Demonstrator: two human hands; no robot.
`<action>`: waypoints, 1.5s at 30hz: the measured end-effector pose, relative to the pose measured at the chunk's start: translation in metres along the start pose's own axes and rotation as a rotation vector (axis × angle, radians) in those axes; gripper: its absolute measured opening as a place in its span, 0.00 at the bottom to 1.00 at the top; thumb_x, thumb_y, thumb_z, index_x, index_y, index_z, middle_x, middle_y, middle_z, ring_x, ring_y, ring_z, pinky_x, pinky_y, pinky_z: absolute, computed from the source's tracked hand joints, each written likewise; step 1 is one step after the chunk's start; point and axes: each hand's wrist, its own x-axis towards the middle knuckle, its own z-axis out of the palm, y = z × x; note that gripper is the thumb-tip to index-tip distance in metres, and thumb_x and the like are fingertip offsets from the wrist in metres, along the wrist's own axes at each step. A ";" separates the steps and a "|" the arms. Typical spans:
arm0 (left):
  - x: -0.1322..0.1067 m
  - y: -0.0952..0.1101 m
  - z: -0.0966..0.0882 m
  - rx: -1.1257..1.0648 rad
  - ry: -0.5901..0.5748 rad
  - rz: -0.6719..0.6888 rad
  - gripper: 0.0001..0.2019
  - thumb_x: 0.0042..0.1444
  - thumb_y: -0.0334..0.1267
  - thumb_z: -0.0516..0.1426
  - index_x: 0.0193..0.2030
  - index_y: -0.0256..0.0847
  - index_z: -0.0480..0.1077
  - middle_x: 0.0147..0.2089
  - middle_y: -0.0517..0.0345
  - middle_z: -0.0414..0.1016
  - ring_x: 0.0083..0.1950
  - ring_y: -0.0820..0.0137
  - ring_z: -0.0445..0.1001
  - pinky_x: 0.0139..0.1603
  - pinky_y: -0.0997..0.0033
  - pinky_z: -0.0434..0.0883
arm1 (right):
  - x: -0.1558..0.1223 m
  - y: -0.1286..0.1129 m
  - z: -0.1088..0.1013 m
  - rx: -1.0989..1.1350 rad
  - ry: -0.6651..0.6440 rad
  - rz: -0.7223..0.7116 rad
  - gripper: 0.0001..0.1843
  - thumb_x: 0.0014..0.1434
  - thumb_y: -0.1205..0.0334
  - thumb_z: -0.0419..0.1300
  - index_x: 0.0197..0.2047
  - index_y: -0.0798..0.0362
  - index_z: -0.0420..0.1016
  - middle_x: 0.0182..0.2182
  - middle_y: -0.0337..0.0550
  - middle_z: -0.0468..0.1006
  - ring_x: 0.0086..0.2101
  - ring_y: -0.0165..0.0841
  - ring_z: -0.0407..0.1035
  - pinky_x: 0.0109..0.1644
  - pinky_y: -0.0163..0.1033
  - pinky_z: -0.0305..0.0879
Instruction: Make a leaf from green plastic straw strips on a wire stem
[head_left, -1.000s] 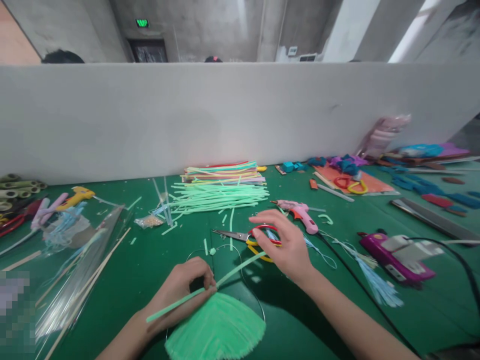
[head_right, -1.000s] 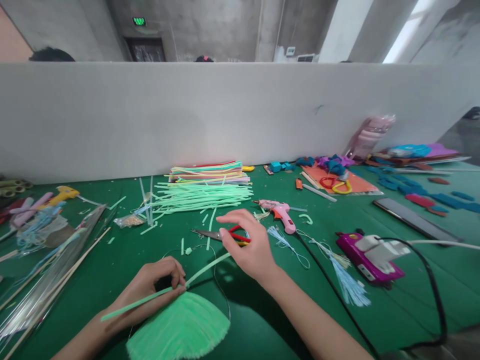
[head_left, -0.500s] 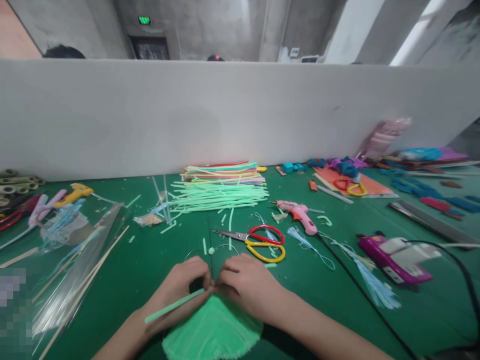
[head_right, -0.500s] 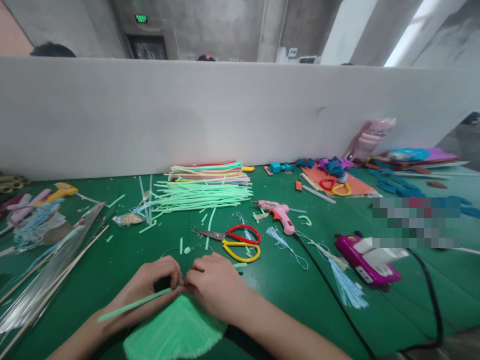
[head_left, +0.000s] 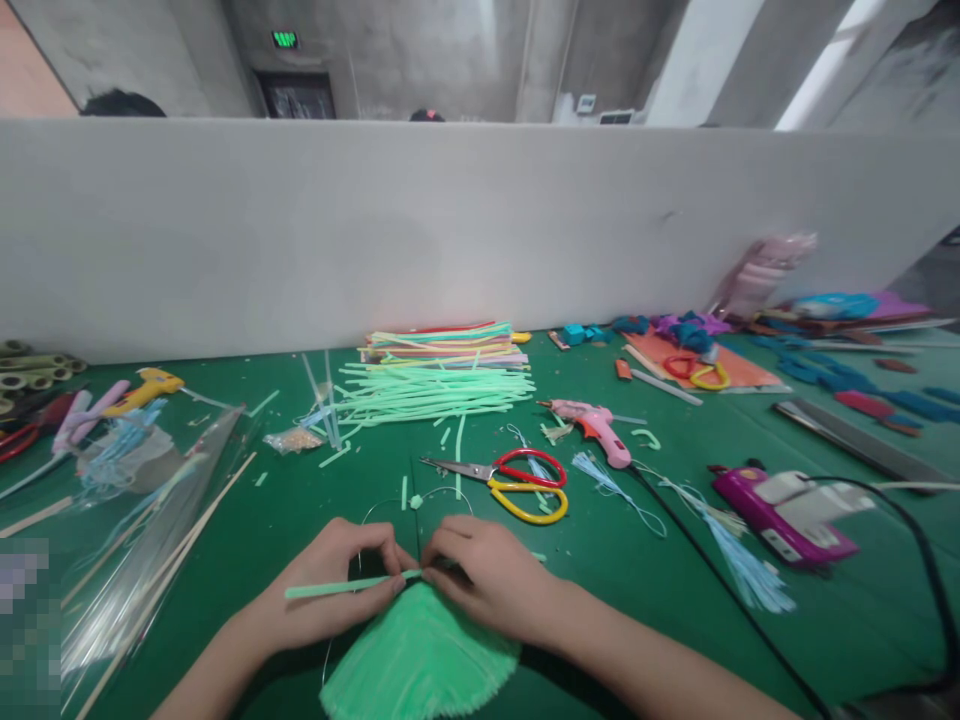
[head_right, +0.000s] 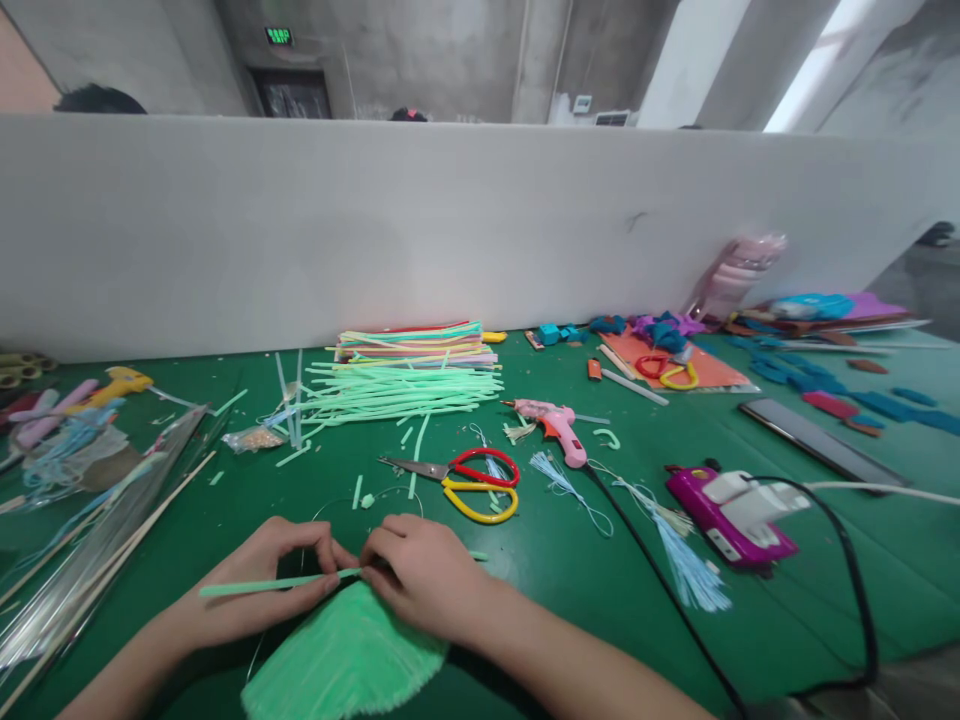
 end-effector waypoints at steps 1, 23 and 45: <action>0.000 0.000 0.000 0.001 -0.001 -0.003 0.07 0.56 0.40 0.57 0.31 0.41 0.71 0.37 0.56 0.80 0.40 0.65 0.76 0.45 0.68 0.69 | 0.000 -0.001 0.000 0.003 -0.003 0.009 0.04 0.62 0.63 0.56 0.40 0.53 0.71 0.35 0.41 0.75 0.33 0.30 0.68 0.34 0.32 0.58; -0.028 -0.007 -0.060 0.234 0.534 0.038 0.08 0.57 0.44 0.57 0.37 0.47 0.76 0.45 0.59 0.81 0.50 0.63 0.77 0.55 0.62 0.70 | 0.002 0.000 0.006 -0.064 0.115 0.025 0.06 0.59 0.63 0.57 0.36 0.52 0.75 0.33 0.42 0.73 0.34 0.32 0.67 0.38 0.36 0.59; -0.006 0.011 0.052 1.004 0.226 0.150 0.17 0.50 0.18 0.51 0.41 0.41 0.72 0.37 0.53 0.76 0.34 0.63 0.75 0.34 0.66 0.72 | 0.005 0.001 0.012 -0.216 0.117 0.012 0.08 0.61 0.61 0.56 0.31 0.54 0.69 0.32 0.41 0.71 0.33 0.32 0.61 0.35 0.39 0.49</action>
